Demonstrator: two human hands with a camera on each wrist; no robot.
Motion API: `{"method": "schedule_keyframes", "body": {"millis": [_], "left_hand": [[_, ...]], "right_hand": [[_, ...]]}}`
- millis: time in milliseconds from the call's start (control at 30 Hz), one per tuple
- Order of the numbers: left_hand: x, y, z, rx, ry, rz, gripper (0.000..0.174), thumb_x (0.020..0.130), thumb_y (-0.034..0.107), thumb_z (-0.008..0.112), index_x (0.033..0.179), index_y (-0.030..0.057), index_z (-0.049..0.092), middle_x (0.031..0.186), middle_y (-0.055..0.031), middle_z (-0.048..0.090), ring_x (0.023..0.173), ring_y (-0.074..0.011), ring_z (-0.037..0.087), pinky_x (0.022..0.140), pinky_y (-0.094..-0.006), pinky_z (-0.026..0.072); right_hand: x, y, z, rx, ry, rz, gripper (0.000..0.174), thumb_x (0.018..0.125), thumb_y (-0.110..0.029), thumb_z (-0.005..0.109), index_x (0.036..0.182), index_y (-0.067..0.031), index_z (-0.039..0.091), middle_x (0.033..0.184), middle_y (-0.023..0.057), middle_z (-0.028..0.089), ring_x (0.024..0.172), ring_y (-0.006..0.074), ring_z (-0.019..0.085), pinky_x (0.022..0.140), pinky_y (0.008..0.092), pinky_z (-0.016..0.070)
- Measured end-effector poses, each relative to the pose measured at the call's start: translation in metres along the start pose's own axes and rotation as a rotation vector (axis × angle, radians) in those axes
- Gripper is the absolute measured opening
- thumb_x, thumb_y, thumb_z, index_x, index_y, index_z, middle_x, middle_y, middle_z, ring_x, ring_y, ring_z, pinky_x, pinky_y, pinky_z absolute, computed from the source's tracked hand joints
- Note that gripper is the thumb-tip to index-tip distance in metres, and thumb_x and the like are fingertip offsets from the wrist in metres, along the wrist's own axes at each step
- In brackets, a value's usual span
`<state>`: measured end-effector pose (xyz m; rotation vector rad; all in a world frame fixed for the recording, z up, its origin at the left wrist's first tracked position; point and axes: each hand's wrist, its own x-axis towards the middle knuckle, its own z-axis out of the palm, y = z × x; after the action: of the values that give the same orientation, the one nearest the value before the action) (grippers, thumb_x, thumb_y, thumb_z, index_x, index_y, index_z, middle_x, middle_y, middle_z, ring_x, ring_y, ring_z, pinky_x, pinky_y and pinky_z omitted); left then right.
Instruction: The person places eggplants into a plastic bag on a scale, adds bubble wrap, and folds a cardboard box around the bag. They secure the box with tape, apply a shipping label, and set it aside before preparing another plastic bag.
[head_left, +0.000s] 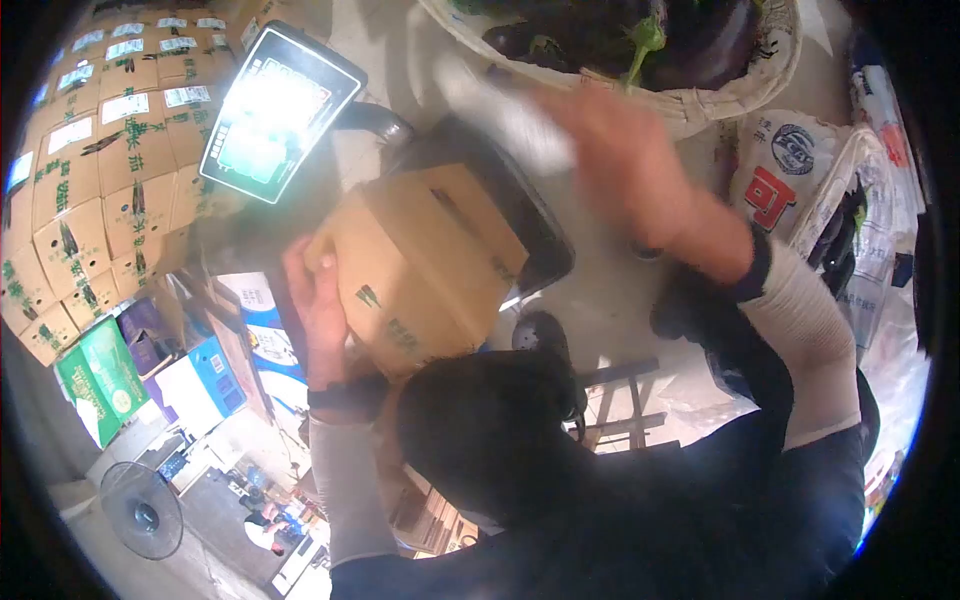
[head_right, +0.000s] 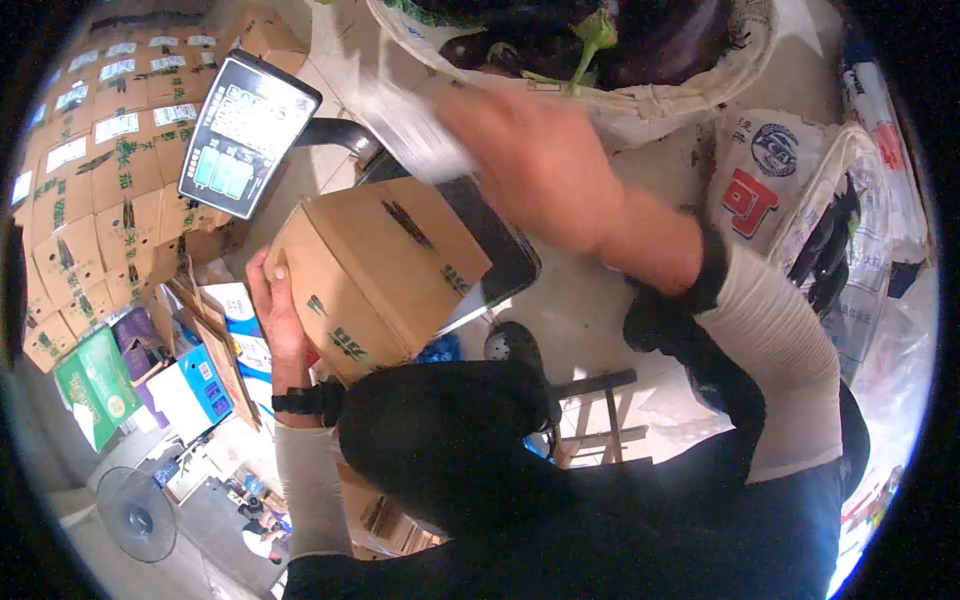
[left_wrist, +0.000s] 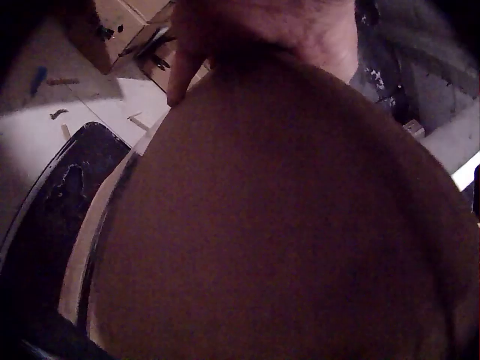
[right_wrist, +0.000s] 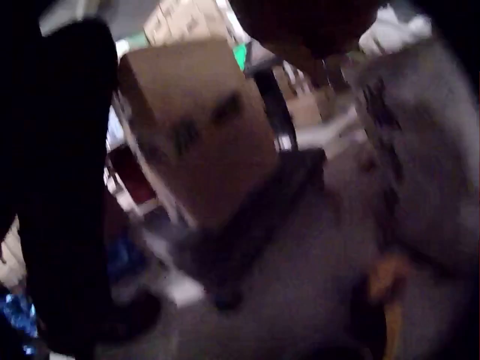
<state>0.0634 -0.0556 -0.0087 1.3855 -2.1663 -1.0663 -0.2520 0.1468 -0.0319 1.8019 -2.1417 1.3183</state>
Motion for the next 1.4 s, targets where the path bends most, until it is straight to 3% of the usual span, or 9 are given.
{"method": "schedule_keyframes", "body": {"millis": [167, 800, 900, 967, 1100, 1133, 1233, 1267, 1400], "left_hand": [[-0.005, -0.004, 0.001, -0.119, -0.002, -0.035, 0.045, 0.098, 0.037, 0.055, 0.13, 0.006, 0.046, 0.121, -0.009, 0.052, 0.109, -0.019, 0.051, 0.096, -0.0338, 0.042], [-0.003, -0.003, 0.003, -0.204, 0.022, -0.045, 0.044, 0.095, 0.029, 0.057, 0.129, 0.0027, 0.047, 0.114, -0.0144, 0.056, 0.104, -0.0215, 0.054, 0.091, -0.0343, 0.0438], [-0.005, -0.002, 0.002, -0.176, 0.015, -0.009, 0.048, 0.093, 0.032, 0.06, 0.128, 0.0021, 0.048, 0.111, -0.0143, 0.057, 0.1, -0.0211, 0.054, 0.088, -0.0334, 0.0448], [-0.011, 0.001, 0.001, -0.188, 0.012, -0.036, 0.05, 0.092, 0.033, 0.062, 0.129, 0.0018, 0.048, 0.112, -0.014, 0.057, 0.1, -0.0206, 0.054, 0.087, -0.0335, 0.0446], [-0.003, 0.008, -0.002, 0.009, -0.021, -0.001, 0.045, 0.095, 0.027, 0.059, 0.132, 0.0042, 0.048, 0.121, -0.0119, 0.055, 0.114, -0.0208, 0.05, 0.1, -0.0333, 0.0397], [-0.006, 0.017, -0.007, 0.451, 0.113, 0.175, 0.052, 0.093, 0.027, 0.062, 0.137, 0.0048, 0.046, 0.129, -0.0161, 0.054, 0.121, -0.023, 0.049, 0.103, -0.0367, 0.0394], [-0.017, 0.068, -0.012, 0.533, 0.061, 0.395, 0.052, 0.09, 0.024, 0.067, 0.136, 0.0063, 0.049, 0.135, -0.0171, 0.05, 0.124, -0.0236, 0.048, 0.102, -0.0382, 0.0414], [-0.028, 0.089, -0.012, 0.283, -0.088, 0.334, 0.051, 0.09, 0.021, 0.068, 0.135, 0.0064, 0.05, 0.134, -0.0154, 0.052, 0.122, -0.0223, 0.05, 0.101, -0.0371, 0.0426], [-0.062, 0.141, 0.027, -0.394, -0.378, 0.171, 0.042, 0.093, 0.014, 0.064, 0.133, 0.0067, 0.053, 0.128, -0.0105, 0.059, 0.113, -0.0168, 0.057, 0.095, -0.0316, 0.0471]], "right_hand": [[-0.158, 0.082, 0.063, -0.023, -0.299, 0.248, 0.052, 0.073, 0.001, 0.055, 0.125, -0.005, 0.057, 0.093, 0.0149, 0.06, 0.079, 0.0357, 0.062, 0.069, 0.0427, 0.0535], [-0.099, 0.058, 0.108, -0.054, -0.144, 0.179, 0.055, 0.067, -0.001, 0.06, 0.121, -0.0097, 0.061, 0.102, 0.0141, 0.057, 0.097, 0.0345, 0.057, 0.082, 0.0423, 0.0503], [-0.098, 0.043, 0.106, 0.117, -0.006, 0.277, 0.04, 0.074, 0.002, 0.053, 0.11, -0.0055, 0.066, 0.106, 0.0143, 0.062, 0.099, 0.032, 0.06, 0.08, 0.0391, 0.0516], [-0.078, 0.011, 0.08, 0.918, -0.056, 0.943, 0.03, 0.08, 0.003, 0.045, 0.1, 0.0019, 0.067, 0.104, 0.0154, 0.067, 0.09, 0.0284, 0.065, 0.074, 0.0357, 0.053], [-0.04, -0.031, 0.035, 1.142, -0.135, 0.922, 0.027, 0.084, 0.0, 0.042, 0.097, 0.0086, 0.065, 0.092, 0.0167, 0.069, 0.074, 0.0244, 0.066, 0.066, 0.0335, 0.0526], [-0.026, -0.046, 0.019, 1.148, -0.221, 0.831, 0.026, 0.084, -0.002, 0.044, 0.096, 0.0095, 0.064, 0.088, 0.0178, 0.068, 0.071, 0.0253, 0.066, 0.063, 0.0343, 0.0521], [-0.01, -0.063, 0.007, 1.418, -0.28, 0.884, 0.026, 0.084, -0.005, 0.046, 0.096, 0.0101, 0.064, 0.084, 0.0191, 0.068, 0.067, 0.0261, 0.065, 0.057, 0.0351, 0.0508], [-0.007, -0.07, 0.005, 1.691, -0.258, 1.037, 0.026, 0.085, -0.007, 0.047, 0.096, 0.0097, 0.063, 0.083, 0.0194, 0.067, 0.066, 0.026, 0.065, 0.055, 0.0351, 0.05], [0.01, -0.121, -0.008, 1.532, -0.259, 1.083, 0.023, 0.085, -0.006, 0.05, 0.096, 0.0094, 0.063, 0.08, 0.0185, 0.066, 0.064, 0.0246, 0.065, 0.051, 0.0356, 0.0496]]}}
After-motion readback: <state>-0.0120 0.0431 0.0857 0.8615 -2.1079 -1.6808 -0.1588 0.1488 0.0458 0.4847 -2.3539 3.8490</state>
